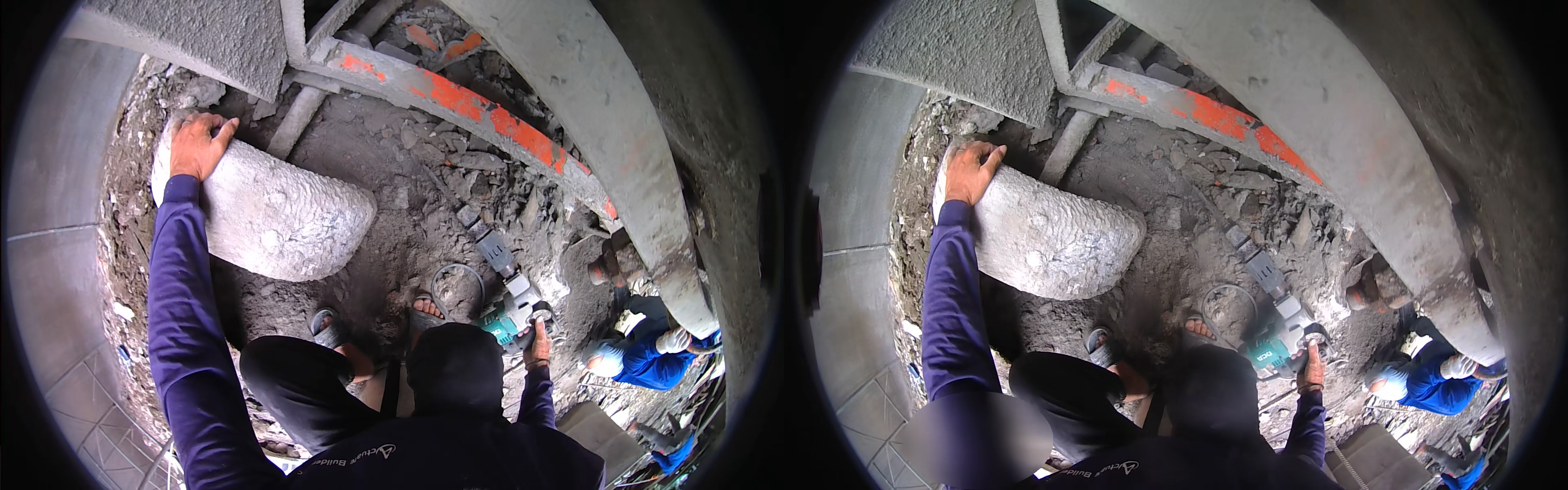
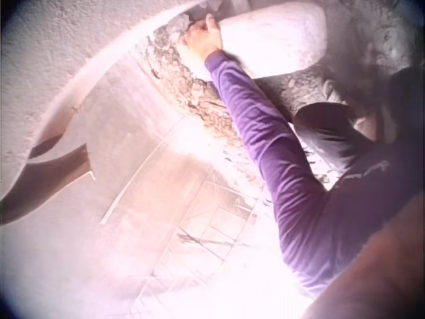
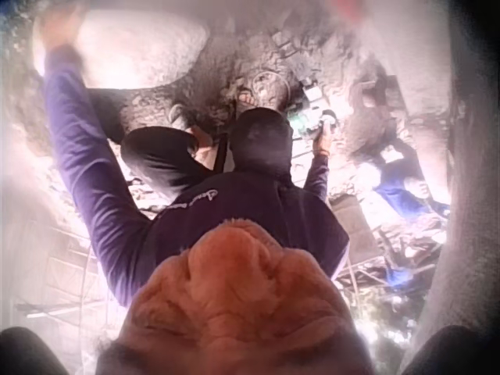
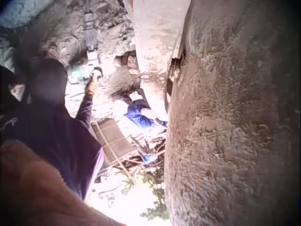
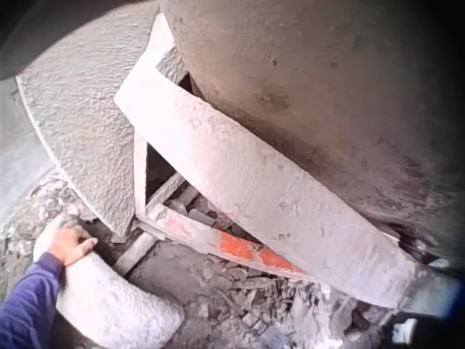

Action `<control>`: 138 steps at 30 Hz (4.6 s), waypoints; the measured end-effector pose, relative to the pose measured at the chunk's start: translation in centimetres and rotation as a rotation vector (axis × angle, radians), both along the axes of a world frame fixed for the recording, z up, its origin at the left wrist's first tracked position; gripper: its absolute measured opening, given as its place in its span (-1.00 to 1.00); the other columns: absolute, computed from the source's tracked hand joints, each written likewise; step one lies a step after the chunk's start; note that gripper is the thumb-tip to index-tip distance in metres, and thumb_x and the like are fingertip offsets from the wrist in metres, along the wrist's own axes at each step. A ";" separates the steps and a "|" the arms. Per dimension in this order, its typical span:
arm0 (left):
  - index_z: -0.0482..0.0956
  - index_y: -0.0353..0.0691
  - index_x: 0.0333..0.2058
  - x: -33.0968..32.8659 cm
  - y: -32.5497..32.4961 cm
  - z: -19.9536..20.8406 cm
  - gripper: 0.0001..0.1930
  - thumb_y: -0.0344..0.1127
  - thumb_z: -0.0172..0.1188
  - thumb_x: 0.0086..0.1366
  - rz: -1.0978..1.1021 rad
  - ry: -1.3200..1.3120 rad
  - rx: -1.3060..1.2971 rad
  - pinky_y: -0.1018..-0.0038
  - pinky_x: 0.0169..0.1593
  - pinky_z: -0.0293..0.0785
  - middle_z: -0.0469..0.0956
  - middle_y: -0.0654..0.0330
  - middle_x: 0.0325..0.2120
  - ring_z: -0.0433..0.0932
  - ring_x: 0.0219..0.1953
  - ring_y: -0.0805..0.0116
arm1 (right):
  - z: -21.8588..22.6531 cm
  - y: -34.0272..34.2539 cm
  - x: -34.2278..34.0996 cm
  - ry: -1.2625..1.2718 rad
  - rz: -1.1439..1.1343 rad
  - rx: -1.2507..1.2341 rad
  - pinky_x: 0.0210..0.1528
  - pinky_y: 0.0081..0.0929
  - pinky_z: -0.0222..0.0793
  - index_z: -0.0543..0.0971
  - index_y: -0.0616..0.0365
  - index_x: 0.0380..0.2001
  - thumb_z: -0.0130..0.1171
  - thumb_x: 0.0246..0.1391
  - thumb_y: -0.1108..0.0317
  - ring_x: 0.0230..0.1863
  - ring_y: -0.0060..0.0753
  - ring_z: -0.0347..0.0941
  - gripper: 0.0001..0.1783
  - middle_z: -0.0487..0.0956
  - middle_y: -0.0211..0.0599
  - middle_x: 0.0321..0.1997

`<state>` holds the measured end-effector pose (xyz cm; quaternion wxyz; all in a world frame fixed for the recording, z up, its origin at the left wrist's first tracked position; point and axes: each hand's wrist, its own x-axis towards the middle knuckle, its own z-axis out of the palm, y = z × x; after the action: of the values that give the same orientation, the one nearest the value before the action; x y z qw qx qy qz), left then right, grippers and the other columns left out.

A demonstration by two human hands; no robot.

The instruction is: The person kneels on the ground and uses a handheld angle grinder to smooth the surface of a large, curved stone object. They hold the stone steady with one hand while operating the tool with the other, repeatedly grinding the same area.

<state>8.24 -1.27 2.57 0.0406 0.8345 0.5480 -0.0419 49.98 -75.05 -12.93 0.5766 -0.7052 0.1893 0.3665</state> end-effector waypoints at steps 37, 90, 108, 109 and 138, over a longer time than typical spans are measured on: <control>0.70 -0.03 0.10 -1.4 0.4 -0.1 -0.39 0.28 -0.06 0.43 0.062 -0.063 -0.090 0.06 0.51 0.04 0.71 -0.01 0.01 0.57 0.21 0.05 | 25.5 48.5 -11.0 -0.560 1.484 -0.146 -0.44 -0.46 0.46 0.63 0.18 0.07 0.44 0.17 0.25 -0.49 -0.57 0.51 -0.56 0.61 -0.38 -0.46; 0.73 -0.21 -0.35 -0.7 -0.1 0.4 -0.62 0.02 0.23 0.37 -0.166 -0.303 0.050 0.09 0.37 0.23 0.73 0.10 -0.26 0.63 -0.03 0.05 | 24.2 50.3 -12.5 -0.675 1.500 0.007 -0.04 -0.32 0.54 0.45 0.45 0.13 0.34 0.24 0.35 -0.16 -0.34 0.64 -0.49 0.67 -0.10 -0.19; 0.46 -0.38 0.25 16.4 -2.4 3.8 0.00 0.26 0.56 0.01 -0.908 -1.115 -1.026 0.24 0.24 0.42 0.60 -0.01 0.06 0.56 0.16 0.12 | 30.3 53.0 -11.4 -0.278 1.189 0.368 -0.57 -0.63 0.21 0.53 0.28 -0.05 0.38 0.29 0.27 -0.61 -0.74 0.33 -0.65 0.54 -0.47 -0.50; 0.41 -0.39 0.29 16.1 -1.5 4.8 0.15 0.34 0.59 -0.11 -0.876 -1.007 -1.063 0.26 0.28 0.37 0.58 0.04 0.11 0.51 0.20 0.17 | 29.7 53.9 -11.4 -0.278 1.206 0.394 -0.58 -0.63 0.21 0.54 0.27 -0.06 0.38 0.29 0.27 -0.62 -0.73 0.33 -0.67 0.53 -0.48 -0.51; 0.62 -0.34 -0.38 13.4 -2.5 2.9 -0.62 -0.11 0.20 0.52 -0.469 -1.405 -0.404 0.51 -0.52 0.18 0.30 0.38 -0.68 0.22 -0.55 0.63 | 24.5 62.5 -13.6 -0.605 1.726 0.070 -0.49 -0.34 0.43 0.61 0.45 -0.30 0.40 0.06 0.32 -0.56 -0.35 0.56 -0.66 0.54 -0.17 -0.62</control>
<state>21.60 -3.81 5.50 0.5211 0.7358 0.1839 0.3914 36.42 -12.54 11.60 0.1486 -0.6499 -0.5740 0.4755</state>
